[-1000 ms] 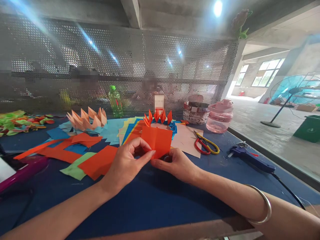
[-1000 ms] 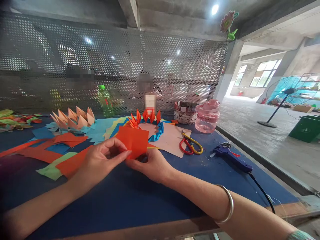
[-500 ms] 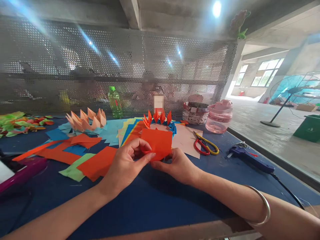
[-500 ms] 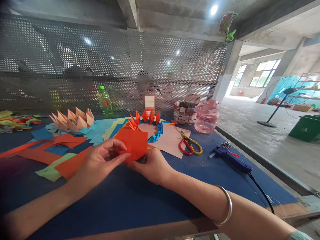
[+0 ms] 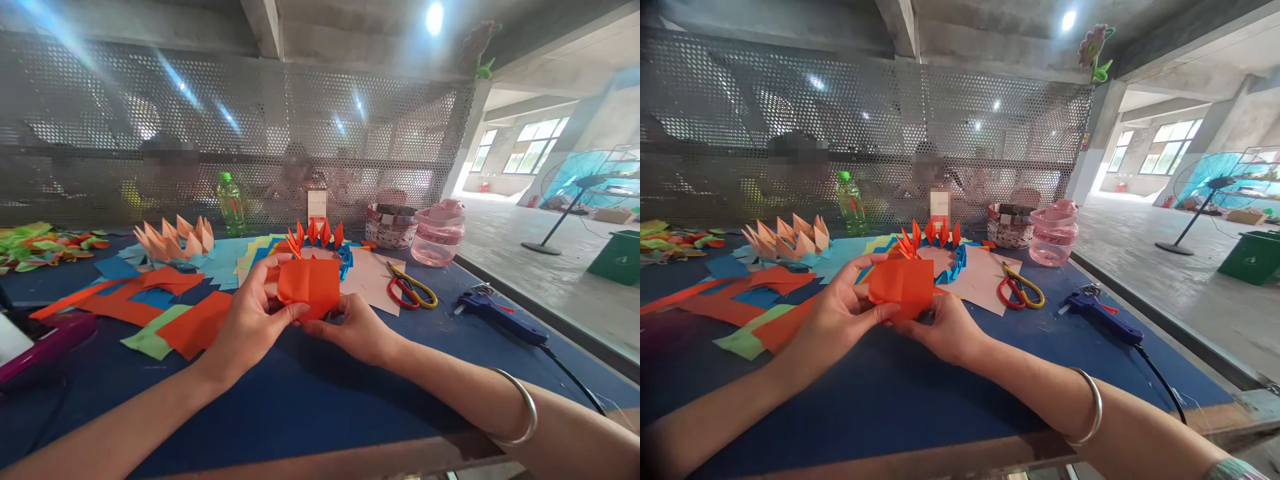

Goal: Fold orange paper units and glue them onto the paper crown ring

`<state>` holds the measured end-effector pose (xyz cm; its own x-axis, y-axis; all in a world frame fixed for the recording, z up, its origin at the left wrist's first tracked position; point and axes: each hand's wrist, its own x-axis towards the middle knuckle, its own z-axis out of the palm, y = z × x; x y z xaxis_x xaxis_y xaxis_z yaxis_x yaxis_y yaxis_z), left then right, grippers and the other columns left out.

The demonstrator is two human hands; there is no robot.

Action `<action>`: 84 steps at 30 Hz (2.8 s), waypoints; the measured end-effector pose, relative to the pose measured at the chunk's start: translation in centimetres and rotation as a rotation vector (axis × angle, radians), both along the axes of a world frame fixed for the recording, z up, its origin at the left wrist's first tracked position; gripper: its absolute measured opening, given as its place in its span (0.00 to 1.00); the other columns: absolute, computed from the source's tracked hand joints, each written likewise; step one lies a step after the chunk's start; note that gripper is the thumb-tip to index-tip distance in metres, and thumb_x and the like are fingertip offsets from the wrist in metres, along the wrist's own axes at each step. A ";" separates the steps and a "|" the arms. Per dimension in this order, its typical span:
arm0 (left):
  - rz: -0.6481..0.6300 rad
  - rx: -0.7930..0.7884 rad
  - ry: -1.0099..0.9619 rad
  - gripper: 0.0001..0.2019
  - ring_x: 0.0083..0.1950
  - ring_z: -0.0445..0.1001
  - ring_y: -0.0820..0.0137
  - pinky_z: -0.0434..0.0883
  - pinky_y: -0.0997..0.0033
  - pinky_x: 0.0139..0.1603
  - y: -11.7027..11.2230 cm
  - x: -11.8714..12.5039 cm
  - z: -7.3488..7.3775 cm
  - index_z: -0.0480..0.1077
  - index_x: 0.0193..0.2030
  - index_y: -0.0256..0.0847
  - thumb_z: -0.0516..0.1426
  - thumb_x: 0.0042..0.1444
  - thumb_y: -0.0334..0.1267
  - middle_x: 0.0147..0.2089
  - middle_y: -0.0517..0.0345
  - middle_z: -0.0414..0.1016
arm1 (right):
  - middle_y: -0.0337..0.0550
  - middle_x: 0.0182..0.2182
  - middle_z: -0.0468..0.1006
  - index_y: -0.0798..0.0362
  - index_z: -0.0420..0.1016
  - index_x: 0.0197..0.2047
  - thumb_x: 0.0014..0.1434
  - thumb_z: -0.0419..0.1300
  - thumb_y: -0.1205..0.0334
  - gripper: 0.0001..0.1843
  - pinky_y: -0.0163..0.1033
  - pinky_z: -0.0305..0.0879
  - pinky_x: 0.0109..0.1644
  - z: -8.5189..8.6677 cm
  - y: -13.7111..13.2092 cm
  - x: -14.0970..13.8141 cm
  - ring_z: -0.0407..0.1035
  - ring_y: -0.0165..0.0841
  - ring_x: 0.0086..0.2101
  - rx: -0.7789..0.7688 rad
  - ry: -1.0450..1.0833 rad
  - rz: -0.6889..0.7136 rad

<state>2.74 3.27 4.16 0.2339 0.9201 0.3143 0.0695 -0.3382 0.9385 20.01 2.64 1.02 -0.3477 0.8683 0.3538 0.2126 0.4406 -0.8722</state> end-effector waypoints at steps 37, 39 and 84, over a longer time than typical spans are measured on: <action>-0.109 -0.223 0.033 0.09 0.27 0.70 0.71 0.68 0.73 0.29 0.7 -0.6 0.5 0.79 0.25 0.41 0.70 0.38 0.42 0.26 0.58 0.79 | 0.39 0.27 0.76 0.56 0.79 0.30 0.53 0.64 0.56 0.11 0.33 0.60 0.33 0.4 -0.2 0.1 0.61 0.27 0.27 -0.006 -0.046 -0.024; -0.139 -0.256 0.002 0.09 0.28 0.71 0.71 0.69 0.74 0.29 0.8 -0.7 0.4 0.80 0.27 0.40 0.68 0.41 0.42 0.29 0.56 0.80 | 0.39 0.27 0.76 0.56 0.79 0.31 0.53 0.64 0.57 0.10 0.33 0.60 0.32 0.4 -0.2 0.1 0.61 0.27 0.27 -0.018 -0.018 -0.001; -0.263 -0.488 0.020 0.08 0.29 0.77 0.72 0.73 0.77 0.29 2.4 -2.6 0.9 0.77 0.32 0.38 0.66 0.51 0.41 0.28 0.56 0.79 | 0.43 0.42 0.68 0.51 0.60 0.56 0.55 0.55 0.70 0.24 0.36 0.65 0.38 0.5 0.7 1.0 0.66 0.30 0.38 0.249 0.068 -0.293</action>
<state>0.11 5.62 5.11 0.4771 0.8676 -0.1406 0.0603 0.1273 0.9900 21.02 3.38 1.51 -0.0660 0.8121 0.5798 0.3062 0.5696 -0.7628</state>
